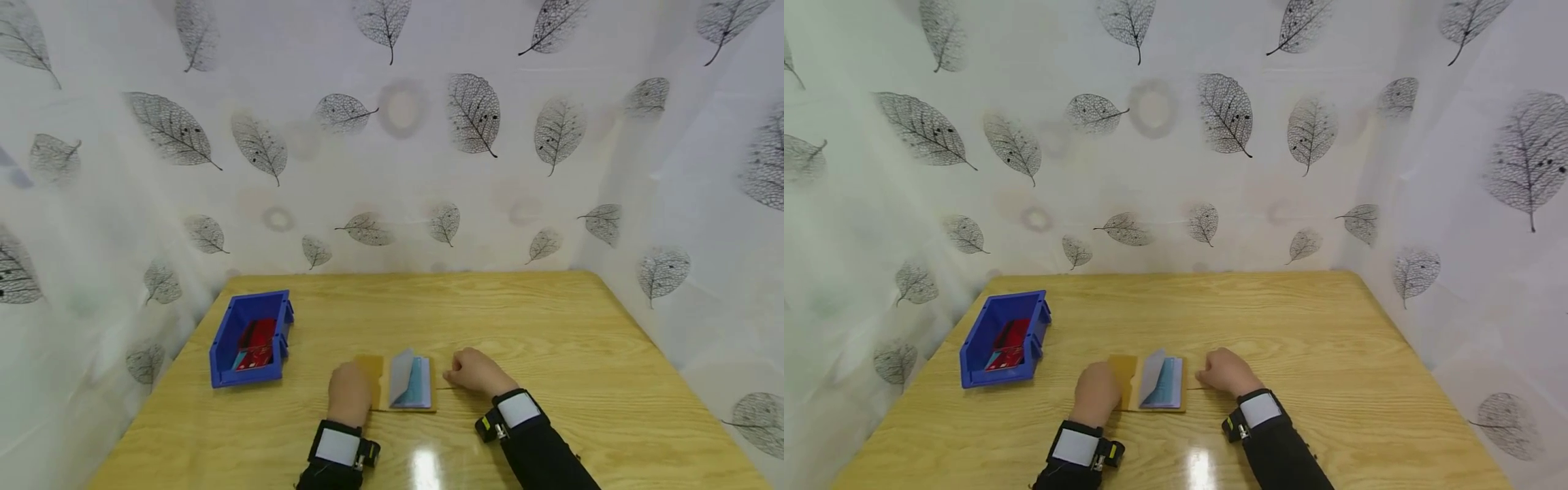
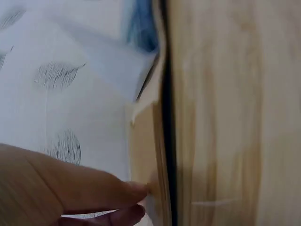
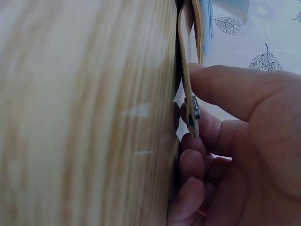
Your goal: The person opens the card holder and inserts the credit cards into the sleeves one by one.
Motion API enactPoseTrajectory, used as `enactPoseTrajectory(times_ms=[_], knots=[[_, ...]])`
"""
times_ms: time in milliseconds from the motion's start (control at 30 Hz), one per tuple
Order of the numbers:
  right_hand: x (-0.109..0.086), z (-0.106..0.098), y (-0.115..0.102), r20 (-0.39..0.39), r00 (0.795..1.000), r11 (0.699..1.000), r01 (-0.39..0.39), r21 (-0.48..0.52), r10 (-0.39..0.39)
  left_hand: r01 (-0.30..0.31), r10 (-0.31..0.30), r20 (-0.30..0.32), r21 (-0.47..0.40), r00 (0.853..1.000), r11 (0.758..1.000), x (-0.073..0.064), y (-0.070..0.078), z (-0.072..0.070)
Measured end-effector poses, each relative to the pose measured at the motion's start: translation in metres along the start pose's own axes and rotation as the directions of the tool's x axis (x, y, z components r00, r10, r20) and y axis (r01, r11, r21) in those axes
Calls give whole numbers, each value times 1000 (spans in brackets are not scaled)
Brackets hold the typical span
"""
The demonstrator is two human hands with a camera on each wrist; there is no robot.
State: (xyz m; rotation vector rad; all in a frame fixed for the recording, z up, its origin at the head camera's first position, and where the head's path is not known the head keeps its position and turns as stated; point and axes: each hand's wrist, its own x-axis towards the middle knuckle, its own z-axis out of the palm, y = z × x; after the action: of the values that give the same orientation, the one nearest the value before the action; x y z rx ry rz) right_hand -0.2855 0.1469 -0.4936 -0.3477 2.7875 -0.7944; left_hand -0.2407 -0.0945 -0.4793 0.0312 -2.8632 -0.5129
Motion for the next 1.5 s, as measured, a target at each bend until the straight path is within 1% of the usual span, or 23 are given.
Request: enactPoseTrajectory(times_ms=[33,133,200,267,367,467,500,533,600,633,700,767,833,900,933,967,1067,1167,1267,1333,1400,1433,1500], knots=[[-1,-1,0,-1,1000,1000,-5,0,5,0,0,10,-2,1000,1000,1,8,2],[-2,-2,1,-9,1000,1000,-11,-16,11,42,-41,107,1,993,999,5,33,6],[-2,-2,2,-17,1000,1000,-13,-28,13,71,-75,176,29,982,997,7,49,8],[-1,-2,2,-33,999,999,-12,-34,11,64,-81,214,84,974,994,7,61,11],[0,-1,1,-41,999,1000,-11,-18,10,51,-87,219,163,972,985,4,71,17],[-1,0,0,-39,999,1000,0,-5,0,72,-110,195,191,975,979,1,72,22],[-1,1,-1,-38,999,1000,0,0,0,86,-120,187,177,975,980,1,72,22],[-1,1,-2,-38,999,1000,2,-2,-2,88,-119,181,169,976,982,1,70,23],[-2,1,-2,-41,999,1000,0,-5,-1,85,-110,181,137,977,987,2,67,21],[-2,1,-3,-43,999,1000,1,-6,-1,74,-95,185,119,978,990,3,65,20],[-3,1,-3,-41,999,1000,-3,-5,3,44,-53,197,48,979,998,5,62,17],[-3,0,-3,-40,999,1000,-6,-8,6,38,-24,228,-60,973,997,7,57,12],[-4,0,-2,-39,999,1000,-9,-8,9,57,-12,265,-162,964,985,10,51,6],[-4,-1,-2,-37,999,1000,-10,-7,10,96,-13,299,-266,954,959,12,41,-1],[-4,-1,-2,-34,999,1000,-9,-3,9,124,-23,317,-303,948,945,13,35,-4],[-4,0,-2,-33,999,1000,-7,-1,7,129,-16,323,-331,946,935,13,28,-8],[-4,2,-2,-31,1000,1000,0,3,0,127,0,313,-386,950,914,14,7,-16],[-3,3,-2,-34,999,1000,-6,1,6,95,17,291,-367,956,925,13,-12,-19],[-3,4,-1,-38,999,1000,-12,0,12,117,-34,267,-300,963,947,12,-23,-16],[-3,3,-1,-37,999,1000,-16,1,16,155,-93,239,-251,966,955,11,-27,-13],[-3,3,-1,-36,999,1000,-13,3,13,194,-148,216,-213,965,958,10,-27,-10],[-2,3,-1,-37,999,1000,-12,4,12,208,-168,209,-191,963,959,10,-27,-9],[-2,3,-1,-40,999,1000,-9,5,10,209,-181,187,-142,965,967,12,-24,-7]])
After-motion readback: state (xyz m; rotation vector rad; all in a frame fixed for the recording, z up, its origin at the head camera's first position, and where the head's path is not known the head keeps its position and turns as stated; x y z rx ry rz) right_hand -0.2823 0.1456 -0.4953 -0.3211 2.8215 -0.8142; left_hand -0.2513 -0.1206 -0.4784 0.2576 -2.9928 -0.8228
